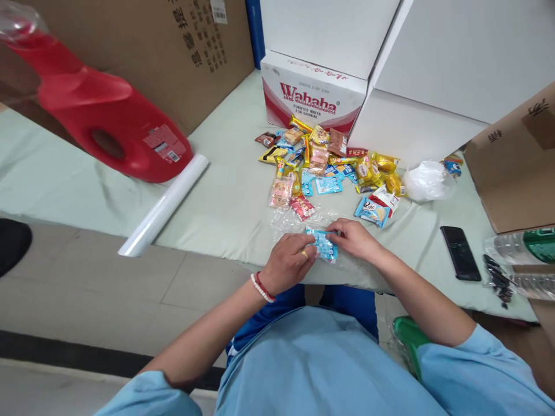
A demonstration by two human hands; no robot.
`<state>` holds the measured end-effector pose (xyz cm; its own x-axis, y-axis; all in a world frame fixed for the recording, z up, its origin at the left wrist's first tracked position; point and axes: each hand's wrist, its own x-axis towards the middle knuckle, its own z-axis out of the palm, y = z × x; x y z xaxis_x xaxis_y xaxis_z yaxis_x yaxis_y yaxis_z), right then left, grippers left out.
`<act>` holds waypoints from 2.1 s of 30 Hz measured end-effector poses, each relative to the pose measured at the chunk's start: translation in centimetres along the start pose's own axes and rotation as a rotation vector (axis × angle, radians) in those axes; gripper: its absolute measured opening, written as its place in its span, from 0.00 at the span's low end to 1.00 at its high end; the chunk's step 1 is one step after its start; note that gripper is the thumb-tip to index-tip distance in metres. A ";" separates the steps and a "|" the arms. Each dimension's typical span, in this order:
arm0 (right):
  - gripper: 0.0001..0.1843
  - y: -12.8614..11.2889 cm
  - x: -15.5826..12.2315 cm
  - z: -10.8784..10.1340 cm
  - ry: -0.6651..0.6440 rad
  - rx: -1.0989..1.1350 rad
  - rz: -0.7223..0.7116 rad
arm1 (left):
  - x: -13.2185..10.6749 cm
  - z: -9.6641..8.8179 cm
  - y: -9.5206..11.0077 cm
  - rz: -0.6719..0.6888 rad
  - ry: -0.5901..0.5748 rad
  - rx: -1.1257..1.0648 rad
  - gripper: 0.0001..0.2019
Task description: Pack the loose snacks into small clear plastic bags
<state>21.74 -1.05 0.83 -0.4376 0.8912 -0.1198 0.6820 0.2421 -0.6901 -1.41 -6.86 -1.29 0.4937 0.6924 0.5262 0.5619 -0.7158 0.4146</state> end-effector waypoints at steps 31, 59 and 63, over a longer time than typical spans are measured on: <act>0.11 1.8 8.4 -1.7 -0.213 -0.210 0.109 | 2.4 3.2 -1.6 -0.086 -0.086 0.203 0.13; 0.25 -4.8 -2.3 1.2 -0.388 -0.622 -0.197 | 0.3 0.3 -5.7 -0.883 0.112 -0.137 0.13; 0.24 -3.9 -2.8 0.5 -0.353 -0.385 -0.265 | 1.2 -0.8 -3.0 -0.795 -0.146 -0.160 0.07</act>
<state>20.00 -4.65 3.44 -0.7456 0.6158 -0.2546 0.6579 0.6198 -0.4278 -3.01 -3.99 -1.33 0.0761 0.9949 -0.0664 0.6845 -0.0037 0.7290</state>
